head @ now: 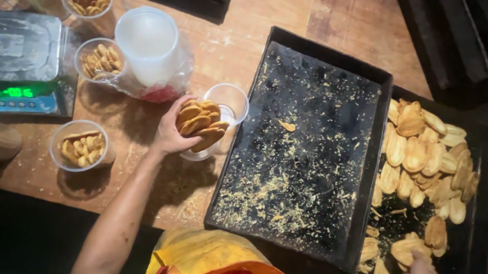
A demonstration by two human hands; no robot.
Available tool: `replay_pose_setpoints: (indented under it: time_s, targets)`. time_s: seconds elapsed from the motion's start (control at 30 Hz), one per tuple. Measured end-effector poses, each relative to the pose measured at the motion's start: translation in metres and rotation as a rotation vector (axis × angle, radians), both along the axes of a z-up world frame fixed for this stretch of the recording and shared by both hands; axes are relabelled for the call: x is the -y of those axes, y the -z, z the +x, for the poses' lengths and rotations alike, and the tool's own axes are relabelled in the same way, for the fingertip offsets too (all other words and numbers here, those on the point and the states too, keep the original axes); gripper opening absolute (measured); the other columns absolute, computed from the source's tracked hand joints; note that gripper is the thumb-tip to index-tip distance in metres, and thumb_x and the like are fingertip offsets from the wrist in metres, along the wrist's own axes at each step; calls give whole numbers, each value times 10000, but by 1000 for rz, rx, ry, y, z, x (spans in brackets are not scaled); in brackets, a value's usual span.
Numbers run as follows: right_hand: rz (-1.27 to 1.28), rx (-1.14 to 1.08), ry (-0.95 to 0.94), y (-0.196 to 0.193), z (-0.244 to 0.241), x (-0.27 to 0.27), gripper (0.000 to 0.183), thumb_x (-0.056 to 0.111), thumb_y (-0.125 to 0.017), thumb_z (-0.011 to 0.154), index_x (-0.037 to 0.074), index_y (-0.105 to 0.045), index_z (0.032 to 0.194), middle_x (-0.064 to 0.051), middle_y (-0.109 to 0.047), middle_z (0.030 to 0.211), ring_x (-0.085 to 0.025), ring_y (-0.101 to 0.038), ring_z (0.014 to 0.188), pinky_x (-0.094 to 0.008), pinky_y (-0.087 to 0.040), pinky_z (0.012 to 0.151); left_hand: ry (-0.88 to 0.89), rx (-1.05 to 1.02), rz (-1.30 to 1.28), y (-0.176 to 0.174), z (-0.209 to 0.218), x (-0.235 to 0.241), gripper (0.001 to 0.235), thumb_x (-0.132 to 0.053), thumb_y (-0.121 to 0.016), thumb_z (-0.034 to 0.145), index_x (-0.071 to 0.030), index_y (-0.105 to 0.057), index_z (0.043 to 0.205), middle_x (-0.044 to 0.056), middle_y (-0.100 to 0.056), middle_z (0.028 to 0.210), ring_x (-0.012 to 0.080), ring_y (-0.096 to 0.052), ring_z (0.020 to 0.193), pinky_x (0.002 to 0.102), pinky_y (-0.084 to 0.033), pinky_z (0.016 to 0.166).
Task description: The person repeatedly picks biscuits from a tray, places them into clear plastic cups, weighs the cups on a digital scale, and sets the filled cups aside. Another person works nearby on a similar task.
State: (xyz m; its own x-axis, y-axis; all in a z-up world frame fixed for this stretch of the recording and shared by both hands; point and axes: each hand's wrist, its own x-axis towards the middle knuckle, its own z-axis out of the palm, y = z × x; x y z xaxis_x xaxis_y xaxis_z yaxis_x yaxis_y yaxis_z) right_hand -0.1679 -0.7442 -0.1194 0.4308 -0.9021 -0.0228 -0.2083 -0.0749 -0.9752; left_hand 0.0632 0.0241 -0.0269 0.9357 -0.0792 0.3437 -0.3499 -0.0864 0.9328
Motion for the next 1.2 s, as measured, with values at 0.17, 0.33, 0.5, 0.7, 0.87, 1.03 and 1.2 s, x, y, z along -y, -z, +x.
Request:
replay_pose_setpoints:
  time_s: [0.17,0.33,0.5,0.7,0.87,1.03,1.2]
  targets:
    - [-435,-114,-104,-56,47,-91,523,124,-777,852,-47,-491,1254,-194,-554,1148,-257,-544,924,-350,-458,724,-1,38,-52,9,-2,-11,946,-111,-908,642,-44,-473,1481,85,-613,1362,176,-595,1281,334,-480,1126]
    - [635,539,-911,-64,148,-319,363,167,-694,1113,-124,-664,1329,-154,-584,923,-162,-579,744,-205,-510,563,31,-4,-266,19,-2,-20,948,-85,-913,656,-57,-467,1492,57,-601,1355,163,-590,1267,332,-490,1114]
    - [-128,196,-1395,-156,205,-552,1014,565,-800,794,101,-335,1566,-152,-487,1545,-276,-525,1396,-421,-437,1178,119,-35,-442,-23,-10,-3,938,-59,-873,677,-69,-448,1513,61,-605,1339,177,-604,1252,342,-505,1096]
    - [89,424,-1378,-108,227,-603,1073,487,-848,829,-23,-267,1573,-188,-483,1487,-299,-515,1382,-415,-452,1154,102,-1,-380,-21,-3,-3,1002,-91,-883,691,-92,-352,1540,78,-562,1371,191,-586,1275,352,-512,1093]
    - [-6,469,-1346,-60,221,-607,1128,568,-799,844,-5,-169,1585,-183,-427,1499,-295,-480,1383,-416,-425,1141,123,58,-253,11,1,-2,1019,-127,-932,673,-89,-327,1492,100,-543,1345,208,-586,1251,365,-527,1070]
    - [-340,165,-1297,-78,209,-594,1067,720,-645,879,-9,-293,1573,-218,-587,1399,-331,-622,1297,-414,-487,1106,228,-65,-203,21,-6,-6,980,-144,-901,709,-78,-331,1502,114,-566,1367,213,-609,1273,373,-540,1085]
    - [-310,124,-1269,-77,211,-587,1044,771,-551,911,-18,-315,1553,-236,-611,1372,-353,-634,1272,-412,-495,1087,146,42,-66,2,7,5,998,-162,-893,677,-69,-382,1529,150,-571,1375,257,-607,1273,387,-513,1097]
